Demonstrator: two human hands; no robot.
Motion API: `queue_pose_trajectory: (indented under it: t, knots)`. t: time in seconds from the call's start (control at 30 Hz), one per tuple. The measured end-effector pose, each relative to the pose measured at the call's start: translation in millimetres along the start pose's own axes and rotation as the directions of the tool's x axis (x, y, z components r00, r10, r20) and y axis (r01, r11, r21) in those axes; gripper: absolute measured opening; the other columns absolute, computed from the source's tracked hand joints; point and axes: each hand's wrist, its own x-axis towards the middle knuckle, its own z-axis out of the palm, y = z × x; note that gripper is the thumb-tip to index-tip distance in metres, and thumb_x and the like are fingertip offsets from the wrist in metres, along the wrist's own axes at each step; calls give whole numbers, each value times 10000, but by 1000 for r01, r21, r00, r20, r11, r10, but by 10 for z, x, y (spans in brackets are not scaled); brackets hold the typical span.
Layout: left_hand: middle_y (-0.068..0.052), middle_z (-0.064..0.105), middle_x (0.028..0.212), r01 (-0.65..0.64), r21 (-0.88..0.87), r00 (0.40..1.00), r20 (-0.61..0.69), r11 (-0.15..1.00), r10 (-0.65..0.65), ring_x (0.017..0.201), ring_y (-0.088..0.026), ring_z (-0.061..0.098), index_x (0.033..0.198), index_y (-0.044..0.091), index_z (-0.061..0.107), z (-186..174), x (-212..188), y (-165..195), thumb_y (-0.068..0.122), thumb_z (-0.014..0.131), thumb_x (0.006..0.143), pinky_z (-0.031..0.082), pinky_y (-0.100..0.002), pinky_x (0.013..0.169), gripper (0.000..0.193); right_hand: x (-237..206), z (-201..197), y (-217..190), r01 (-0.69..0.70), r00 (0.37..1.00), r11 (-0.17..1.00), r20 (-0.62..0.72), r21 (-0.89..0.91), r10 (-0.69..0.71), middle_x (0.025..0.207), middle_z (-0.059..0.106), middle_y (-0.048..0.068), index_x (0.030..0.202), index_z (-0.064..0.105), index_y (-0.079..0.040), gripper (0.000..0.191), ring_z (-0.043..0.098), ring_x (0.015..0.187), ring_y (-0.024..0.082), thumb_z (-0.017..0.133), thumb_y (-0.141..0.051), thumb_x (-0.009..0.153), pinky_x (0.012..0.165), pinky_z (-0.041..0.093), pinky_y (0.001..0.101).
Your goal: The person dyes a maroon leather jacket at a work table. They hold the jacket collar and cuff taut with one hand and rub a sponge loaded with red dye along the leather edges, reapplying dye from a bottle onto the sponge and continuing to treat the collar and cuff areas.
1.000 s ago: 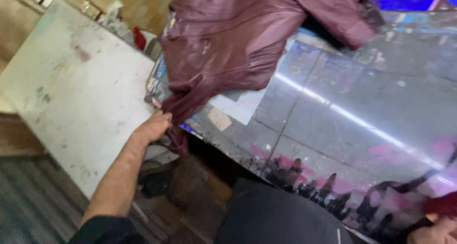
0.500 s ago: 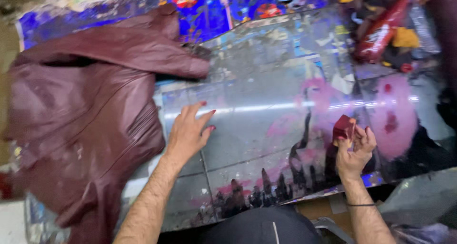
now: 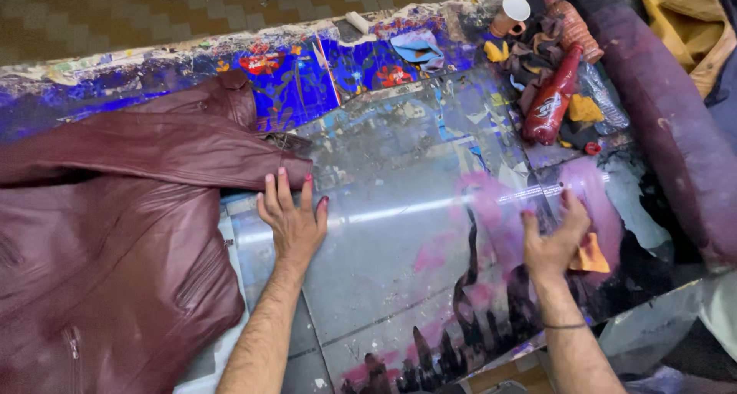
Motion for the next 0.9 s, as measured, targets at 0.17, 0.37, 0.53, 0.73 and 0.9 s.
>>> queue_pose_trajectory:
  t: [0.17,0.37,0.53,0.73,0.9]
  knots:
    - [-239,282,1620,12,10,1000,-29,1000,-12,1505,-452,252,1506,180,458,12,-2,5,361,726,940,204,-673,1166,652,1247,1382,-812,143,961,953,193,268,-198,1246,586,145,1468,530,-72,637,604,1087,313,832,-139,911,970,509,421]
    - [-234,318,1590,57,8,998,-32,998,-57,1483,-447,276,1479,206,452,38,59,23,350,728,914,206,-678,1148,645,2423,2494,-1309,441,896,887,112,-134,-429,1216,617,203,1351,616,-23,550,572,1051,403,792,-195,859,873,475,489]
    - [-231,341,1584,102,-16,994,-24,995,-102,1481,-441,292,1467,216,454,80,80,12,346,734,914,207,-681,1144,633,2461,2890,-1139,434,870,889,323,-142,-373,973,696,170,1136,744,-61,161,635,953,370,703,-181,1037,854,497,491]
    - [-217,331,1600,99,-8,995,-12,995,-99,1488,-430,277,1467,229,464,104,67,1,328,739,915,194,-681,1147,625,2311,2730,-900,397,912,913,70,96,-404,956,707,163,990,709,-55,164,671,883,365,794,-195,1005,811,532,464]
    - [-213,333,1601,55,17,998,-37,998,-54,1492,-420,270,1459,197,496,58,69,9,312,739,911,202,-665,1149,611,1946,2246,-770,304,947,952,99,34,-306,784,644,170,782,613,-37,364,626,695,378,899,-239,879,637,484,467]
